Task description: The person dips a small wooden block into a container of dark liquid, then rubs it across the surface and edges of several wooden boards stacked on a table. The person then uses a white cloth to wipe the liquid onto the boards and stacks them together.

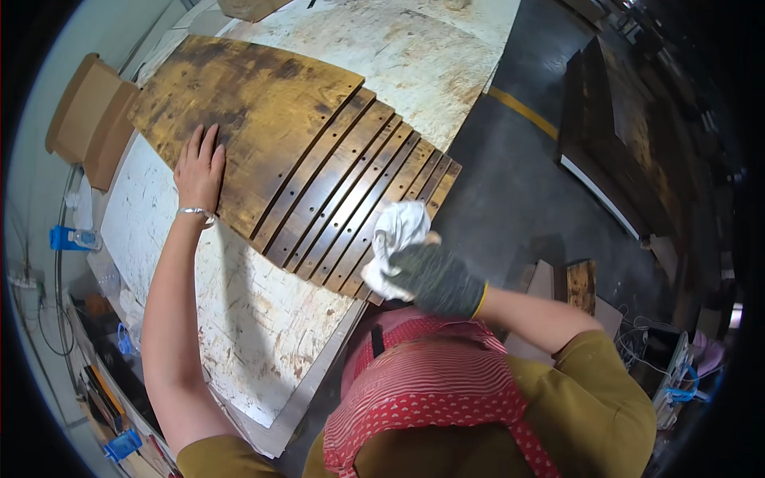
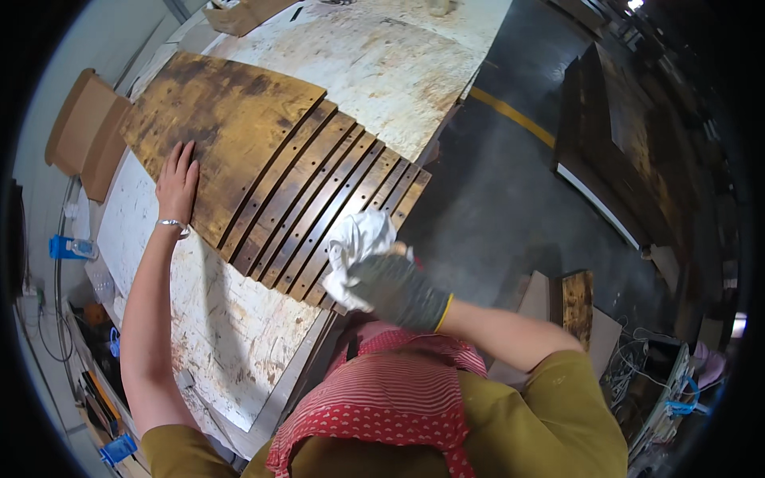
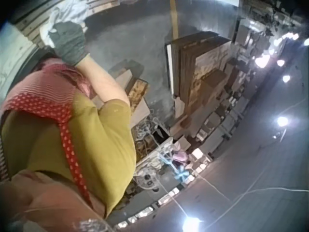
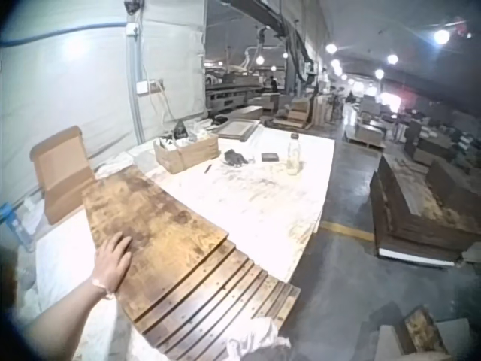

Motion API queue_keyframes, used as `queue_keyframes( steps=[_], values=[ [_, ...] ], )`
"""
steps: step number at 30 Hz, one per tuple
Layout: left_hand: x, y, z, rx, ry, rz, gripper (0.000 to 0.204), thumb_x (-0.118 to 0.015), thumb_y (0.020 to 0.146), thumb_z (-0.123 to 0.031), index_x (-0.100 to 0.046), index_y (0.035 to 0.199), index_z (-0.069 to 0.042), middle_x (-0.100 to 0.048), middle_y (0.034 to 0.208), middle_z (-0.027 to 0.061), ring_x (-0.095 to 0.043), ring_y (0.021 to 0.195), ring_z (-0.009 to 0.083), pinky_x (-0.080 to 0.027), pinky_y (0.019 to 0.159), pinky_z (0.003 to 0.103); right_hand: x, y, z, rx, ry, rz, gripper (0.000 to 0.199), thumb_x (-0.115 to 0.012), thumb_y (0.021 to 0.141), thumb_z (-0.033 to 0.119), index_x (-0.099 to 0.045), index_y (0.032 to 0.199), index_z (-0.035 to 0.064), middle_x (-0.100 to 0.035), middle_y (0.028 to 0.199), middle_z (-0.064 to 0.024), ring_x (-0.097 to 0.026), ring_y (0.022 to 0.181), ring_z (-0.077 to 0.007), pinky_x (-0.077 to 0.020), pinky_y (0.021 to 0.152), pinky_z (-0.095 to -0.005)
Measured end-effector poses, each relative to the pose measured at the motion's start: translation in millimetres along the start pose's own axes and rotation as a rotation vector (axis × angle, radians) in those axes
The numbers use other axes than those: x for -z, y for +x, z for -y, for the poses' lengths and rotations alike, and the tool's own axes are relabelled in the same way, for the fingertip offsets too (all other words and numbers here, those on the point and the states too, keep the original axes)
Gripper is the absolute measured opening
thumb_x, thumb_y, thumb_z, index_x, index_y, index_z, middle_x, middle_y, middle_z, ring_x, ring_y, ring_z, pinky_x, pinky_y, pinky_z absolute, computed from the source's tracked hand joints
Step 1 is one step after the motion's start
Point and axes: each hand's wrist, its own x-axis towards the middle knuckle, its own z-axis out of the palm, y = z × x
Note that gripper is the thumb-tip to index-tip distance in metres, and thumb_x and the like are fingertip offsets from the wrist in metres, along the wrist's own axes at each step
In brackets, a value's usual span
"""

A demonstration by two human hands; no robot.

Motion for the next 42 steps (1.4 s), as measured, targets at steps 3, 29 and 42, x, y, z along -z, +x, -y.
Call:
queue_keyframes(
  steps=[3,29,42],
  values=[
    [0.2,0.0,1.9,-0.005,-0.005,0.005,0.049,-0.034,0.095,-0.045,-0.039,0.139,-0.025,-0.033,0.147,0.0048,-0.03,0.135,0.0293,-0.023,0.108,0.048,29.9,-0.1,-81.4,-0.156,-0.024,-0.21,0.033,-0.061,0.073,0.018,-0.065,0.106,0.0159,-0.063,0.098,-0.0107,-0.06,0.09,-0.0291,-0.0442,0.076,-0.043],
    [-3.1,5.3,3.9,-0.03,0.002,-0.028,0.049,-0.033,0.096,-0.047,-0.04,0.139,-0.025,-0.034,0.147,0.0051,-0.03,0.135,0.0293,-0.022,0.109,0.045,-16.5,-19.4,-80.3,-0.197,0.07,-0.392,0.033,-0.06,0.075,0.013,-0.061,0.108,0.0074,-0.061,0.101,-0.0137,-0.058,0.097,-0.0304,-0.0462,0.085,-0.0384],
    [-1.8,5.5,-4.3,-0.02,-0.024,-0.019,0.05,-0.035,0.095,-0.047,-0.039,0.14,-0.025,-0.033,0.148,0.0045,-0.03,0.135,0.0303,-0.021,0.109,0.047,-6.4,-6.5,53.4,-0.075,0.002,0.151,0.021,-0.057,0.076,0.017,-0.064,0.095,0.0104,-0.062,0.092,-0.0112,-0.061,0.087,-0.0236,-0.047,0.072,-0.0387]
  ],
)
